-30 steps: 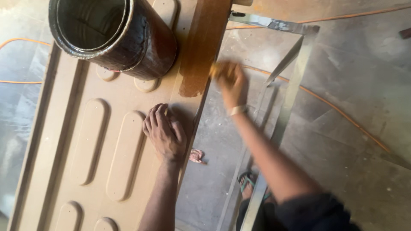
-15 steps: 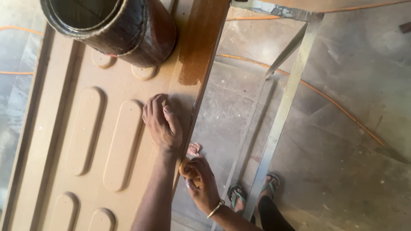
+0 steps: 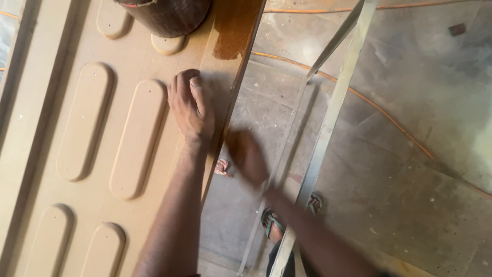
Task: The person applies a brown wood stain to a wooden door using a cloth. They repeatedly dip the cloth into a paint can and wipe the stain onto the door's frame and panels, covering the surface progressively.
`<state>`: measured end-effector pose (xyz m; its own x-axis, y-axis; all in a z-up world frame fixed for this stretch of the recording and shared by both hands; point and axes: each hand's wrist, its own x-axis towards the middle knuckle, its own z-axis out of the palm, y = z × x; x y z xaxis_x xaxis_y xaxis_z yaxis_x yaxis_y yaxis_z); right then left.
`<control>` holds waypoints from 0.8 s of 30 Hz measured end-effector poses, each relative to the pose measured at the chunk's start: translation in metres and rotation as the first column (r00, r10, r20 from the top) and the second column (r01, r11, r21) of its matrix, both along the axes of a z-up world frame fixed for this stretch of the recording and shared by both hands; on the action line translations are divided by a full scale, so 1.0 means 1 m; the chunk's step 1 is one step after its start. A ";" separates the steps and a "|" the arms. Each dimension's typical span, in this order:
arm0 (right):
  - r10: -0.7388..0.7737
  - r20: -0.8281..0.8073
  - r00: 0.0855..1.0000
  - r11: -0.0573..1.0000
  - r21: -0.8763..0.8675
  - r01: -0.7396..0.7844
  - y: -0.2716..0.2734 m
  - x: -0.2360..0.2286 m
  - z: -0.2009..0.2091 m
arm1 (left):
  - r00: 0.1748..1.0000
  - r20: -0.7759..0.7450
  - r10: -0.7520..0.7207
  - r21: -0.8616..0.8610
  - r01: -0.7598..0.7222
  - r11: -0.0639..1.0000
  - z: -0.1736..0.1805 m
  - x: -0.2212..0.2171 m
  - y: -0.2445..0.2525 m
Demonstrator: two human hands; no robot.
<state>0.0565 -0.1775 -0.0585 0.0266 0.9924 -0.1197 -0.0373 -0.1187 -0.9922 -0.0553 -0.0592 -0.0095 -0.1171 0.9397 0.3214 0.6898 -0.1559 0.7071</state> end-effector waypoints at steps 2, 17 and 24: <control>-0.102 0.301 0.948 0.897 0.440 -0.043 -0.070 -0.037 0.012 | 0.995 -0.029 -0.091 -0.008 0.091 0.996 0.003 -0.006 -0.007; -0.299 0.521 0.800 0.914 0.396 0.084 0.035 0.008 0.001 | 0.877 -0.473 -0.084 -0.105 0.039 0.994 0.022 -0.101 -0.167; 0.092 0.181 0.979 0.995 -0.052 -0.084 -0.167 -0.083 0.051 | 0.861 -0.504 -0.066 -0.123 0.004 0.992 0.024 -0.100 -0.164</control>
